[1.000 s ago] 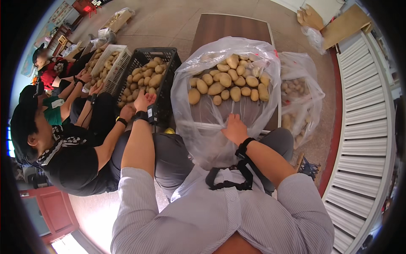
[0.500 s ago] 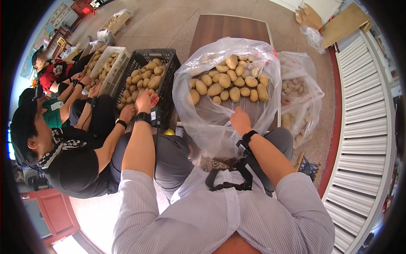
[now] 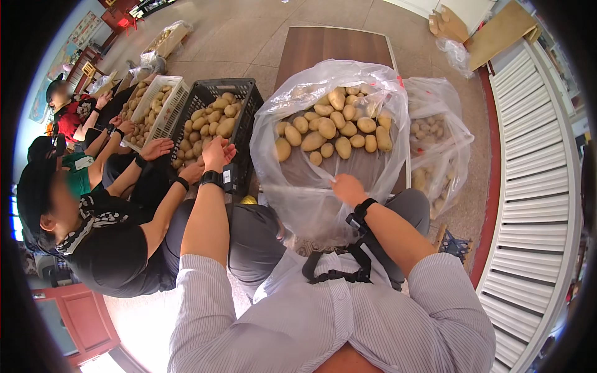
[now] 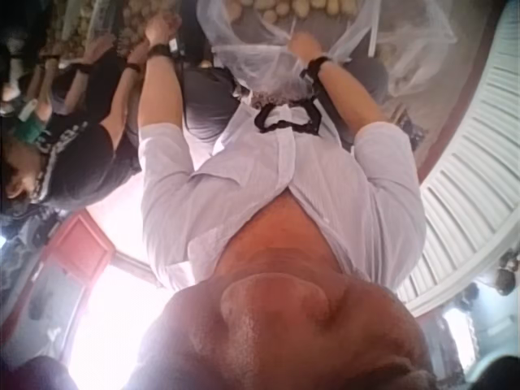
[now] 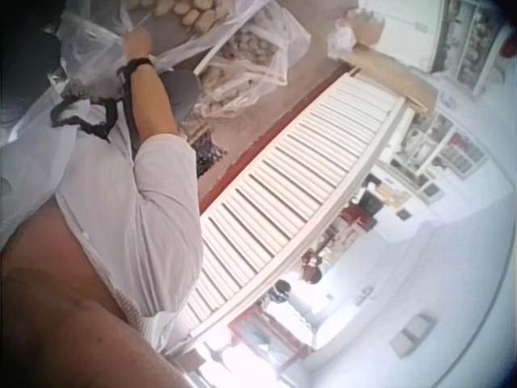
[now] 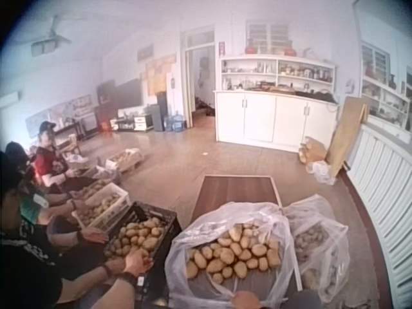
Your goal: The person sorts potatoes by hand, picking them up from a plastic bag and placing them into a black crate while also moving potatoes within the bag.
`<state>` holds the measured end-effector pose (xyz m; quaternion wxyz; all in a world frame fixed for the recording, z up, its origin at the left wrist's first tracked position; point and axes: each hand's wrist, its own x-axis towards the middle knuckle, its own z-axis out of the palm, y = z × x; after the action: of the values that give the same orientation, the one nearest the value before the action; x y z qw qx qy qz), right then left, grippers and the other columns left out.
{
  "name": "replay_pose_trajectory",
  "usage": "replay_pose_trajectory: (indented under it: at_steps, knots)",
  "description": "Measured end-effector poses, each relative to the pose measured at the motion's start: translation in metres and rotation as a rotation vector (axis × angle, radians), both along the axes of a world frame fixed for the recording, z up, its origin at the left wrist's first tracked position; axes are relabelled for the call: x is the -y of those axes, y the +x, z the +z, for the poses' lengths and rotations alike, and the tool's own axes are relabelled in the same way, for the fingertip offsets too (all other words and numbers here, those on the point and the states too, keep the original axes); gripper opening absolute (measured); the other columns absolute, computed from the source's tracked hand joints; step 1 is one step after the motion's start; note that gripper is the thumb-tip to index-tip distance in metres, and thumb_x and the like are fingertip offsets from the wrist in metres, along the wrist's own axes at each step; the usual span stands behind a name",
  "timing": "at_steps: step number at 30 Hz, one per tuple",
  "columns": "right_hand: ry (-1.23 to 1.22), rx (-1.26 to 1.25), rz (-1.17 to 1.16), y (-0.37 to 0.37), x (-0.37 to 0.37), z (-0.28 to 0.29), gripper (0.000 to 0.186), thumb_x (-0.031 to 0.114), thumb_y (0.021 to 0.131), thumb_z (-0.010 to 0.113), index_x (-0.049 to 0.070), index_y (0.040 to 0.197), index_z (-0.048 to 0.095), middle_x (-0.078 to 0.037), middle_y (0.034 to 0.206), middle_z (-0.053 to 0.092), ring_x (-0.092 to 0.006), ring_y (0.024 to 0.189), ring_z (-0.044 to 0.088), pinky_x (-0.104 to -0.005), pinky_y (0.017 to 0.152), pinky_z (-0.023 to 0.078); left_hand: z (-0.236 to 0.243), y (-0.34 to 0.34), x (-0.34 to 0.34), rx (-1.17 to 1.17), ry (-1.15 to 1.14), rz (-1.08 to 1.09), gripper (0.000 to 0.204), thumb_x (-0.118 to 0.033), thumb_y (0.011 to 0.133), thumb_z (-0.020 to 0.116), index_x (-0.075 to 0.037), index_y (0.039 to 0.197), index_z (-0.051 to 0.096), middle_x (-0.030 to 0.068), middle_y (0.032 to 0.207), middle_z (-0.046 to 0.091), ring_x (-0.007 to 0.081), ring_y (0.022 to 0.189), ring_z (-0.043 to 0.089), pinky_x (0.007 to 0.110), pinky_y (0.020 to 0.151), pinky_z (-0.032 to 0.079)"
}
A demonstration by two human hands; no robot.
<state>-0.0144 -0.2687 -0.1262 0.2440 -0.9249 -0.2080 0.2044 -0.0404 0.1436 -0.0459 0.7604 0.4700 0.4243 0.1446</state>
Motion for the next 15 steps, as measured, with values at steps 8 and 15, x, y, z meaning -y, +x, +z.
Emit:
replay_pose_trajectory:
  at_steps: [8,15]
  knots:
    - [0.055,0.045,0.133,-0.017,0.009,-0.007,0.032,0.029,0.091,0.052,0.001,0.089,0.068,-0.021,0.092,0.066,-0.0411,0.091,0.062,-0.0486,0.081,0.049,0.008,0.012,0.013,-0.032,-0.016,-0.026,0.015,-0.024,0.095,0.058,-0.010,0.100,0.056,0.0022,0.083,0.060,0.0227,0.068,0.062,0.040,0.061,0.054]
    - [0.040,-0.003,0.248,-0.025,0.016,-0.022,0.034,0.028,0.089,0.051,-0.001,0.091,0.068,-0.023,0.097,0.067,-0.0422,0.093,0.063,-0.0491,0.082,0.050,0.014,0.015,0.023,-0.088,0.094,-0.141,0.016,-0.022,0.094,0.055,-0.008,0.099,0.059,0.0012,0.070,0.053,0.0137,0.046,0.043,0.032,0.040,0.038]
